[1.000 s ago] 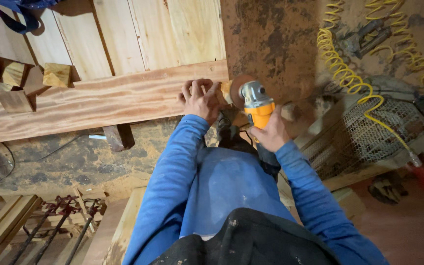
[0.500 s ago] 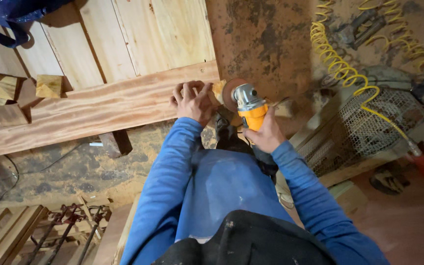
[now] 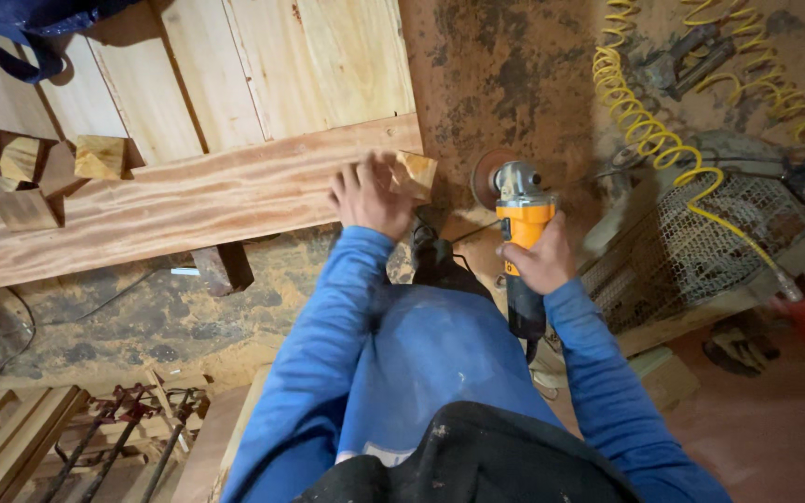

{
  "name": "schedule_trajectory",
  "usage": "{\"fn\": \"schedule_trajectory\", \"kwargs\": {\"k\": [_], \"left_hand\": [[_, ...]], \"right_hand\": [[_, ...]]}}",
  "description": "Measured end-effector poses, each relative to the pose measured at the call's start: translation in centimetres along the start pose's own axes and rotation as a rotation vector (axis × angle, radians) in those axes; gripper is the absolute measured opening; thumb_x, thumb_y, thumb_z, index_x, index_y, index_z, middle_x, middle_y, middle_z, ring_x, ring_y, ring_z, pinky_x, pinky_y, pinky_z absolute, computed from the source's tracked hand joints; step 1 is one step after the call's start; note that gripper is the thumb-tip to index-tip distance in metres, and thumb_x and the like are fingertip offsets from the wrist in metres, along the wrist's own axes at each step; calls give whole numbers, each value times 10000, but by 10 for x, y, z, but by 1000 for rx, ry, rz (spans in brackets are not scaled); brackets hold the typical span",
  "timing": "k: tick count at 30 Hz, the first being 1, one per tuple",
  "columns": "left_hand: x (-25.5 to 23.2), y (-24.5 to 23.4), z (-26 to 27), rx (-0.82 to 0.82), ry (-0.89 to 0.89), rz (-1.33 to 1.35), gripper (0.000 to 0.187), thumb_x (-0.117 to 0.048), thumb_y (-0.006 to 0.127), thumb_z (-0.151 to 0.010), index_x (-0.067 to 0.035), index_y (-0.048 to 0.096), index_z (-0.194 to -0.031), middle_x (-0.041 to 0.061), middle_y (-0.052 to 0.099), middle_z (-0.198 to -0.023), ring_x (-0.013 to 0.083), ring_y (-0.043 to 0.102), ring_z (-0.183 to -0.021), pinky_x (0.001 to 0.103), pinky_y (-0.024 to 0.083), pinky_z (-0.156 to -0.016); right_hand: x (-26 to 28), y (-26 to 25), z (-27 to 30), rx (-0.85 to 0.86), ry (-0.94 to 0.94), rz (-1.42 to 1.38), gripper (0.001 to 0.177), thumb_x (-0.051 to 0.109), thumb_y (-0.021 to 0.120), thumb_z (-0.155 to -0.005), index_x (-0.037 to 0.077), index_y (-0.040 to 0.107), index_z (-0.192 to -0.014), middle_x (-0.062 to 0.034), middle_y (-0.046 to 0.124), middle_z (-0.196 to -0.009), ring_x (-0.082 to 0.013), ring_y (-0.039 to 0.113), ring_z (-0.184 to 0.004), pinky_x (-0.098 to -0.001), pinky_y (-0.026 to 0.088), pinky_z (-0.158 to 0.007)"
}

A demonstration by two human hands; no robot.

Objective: The person uses a handheld angle grinder with a sanding disc to smooth the edges and surfaces of small wooden blocks. They pick up each block from a pile on a workbench, hold it with one hand, and grind it with the other, then place the finished piece into a blue bag.

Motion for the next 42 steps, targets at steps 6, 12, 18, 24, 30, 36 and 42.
{"fn": "schedule_trajectory", "kwargs": {"k": [6, 12, 18, 24, 30, 36, 42], "left_hand": [[-16, 6, 11, 112, -60, -117, 709, -602, 829, -696, -92, 602, -1134, 187, 521, -1233, 403, 445, -1197, 574, 357, -975], [-17, 9, 8, -24, 224, 63, 610, -321, 840, -684, -159, 660, -1244, 113, 579, -1211, 361, 486, -1154, 526, 403, -969], [-5, 4, 2, -178, 269, 201, 410, -212, 826, -733, -144, 741, -1128, 72, 617, -1162, 340, 502, -1098, 474, 468, -983], [-8, -2, 4, -192, 253, 82, 370, -124, 749, -767, -252, 771, -1114, -13, 639, -1192, 324, 506, -1123, 493, 432, -937], [-6, -1, 7, -41, 251, 96, 561, -177, 751, -686, -221, 716, -1244, 33, 601, -1167, 350, 494, -1092, 508, 418, -868], [-7, -1, 7, -26, 272, 76, 591, -213, 786, -684, -195, 697, -1268, 60, 588, -1204, 368, 482, -1106, 514, 415, -854], [-5, 2, 8, 13, 252, 67, 657, -239, 825, -665, -185, 687, -1305, 89, 577, -1213, 374, 483, -1099, 517, 418, -857]], "right_hand": [[7, 1, 0, 3, -61, 27, 737, 241, 860, -695, -59, 468, -1243, -229, 655, -1117, -356, 669, -1029, -445, 530, -917], [32, 4, -5, 66, -98, 24, 736, 222, 839, -719, -60, 459, -1283, -214, 676, -1125, -357, 690, -1028, -441, 542, -907], [60, 13, -13, 136, -108, 42, 771, 235, 833, -709, -83, 417, -1275, -231, 681, -1093, -376, 694, -1010, -451, 545, -884], [72, 24, -22, 147, -150, 98, 707, 245, 841, -701, -73, 440, -1189, -258, 692, -1040, -429, 702, -986, -472, 563, -837], [61, 31, -26, 146, -182, 127, 753, 263, 857, -684, -79, 432, -1204, -271, 679, -1048, -447, 686, -989, -492, 551, -840], [40, 21, -35, 80, -153, 228, 802, 292, 891, -661, -79, 447, -1215, -308, 646, -1070, -477, 655, -992, -517, 528, -861], [42, 26, -31, 119, -214, 237, 880, 324, 890, -688, -118, 412, -1279, -295, 660, -1070, -448, 674, -995, -487, 543, -882]]}}
Point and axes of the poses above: each hand's wrist, its own z-axis away from the middle knuckle, its own y-axis out of the palm, x = y × z, the point moved 5 cm from there along -z, towards the middle knuckle
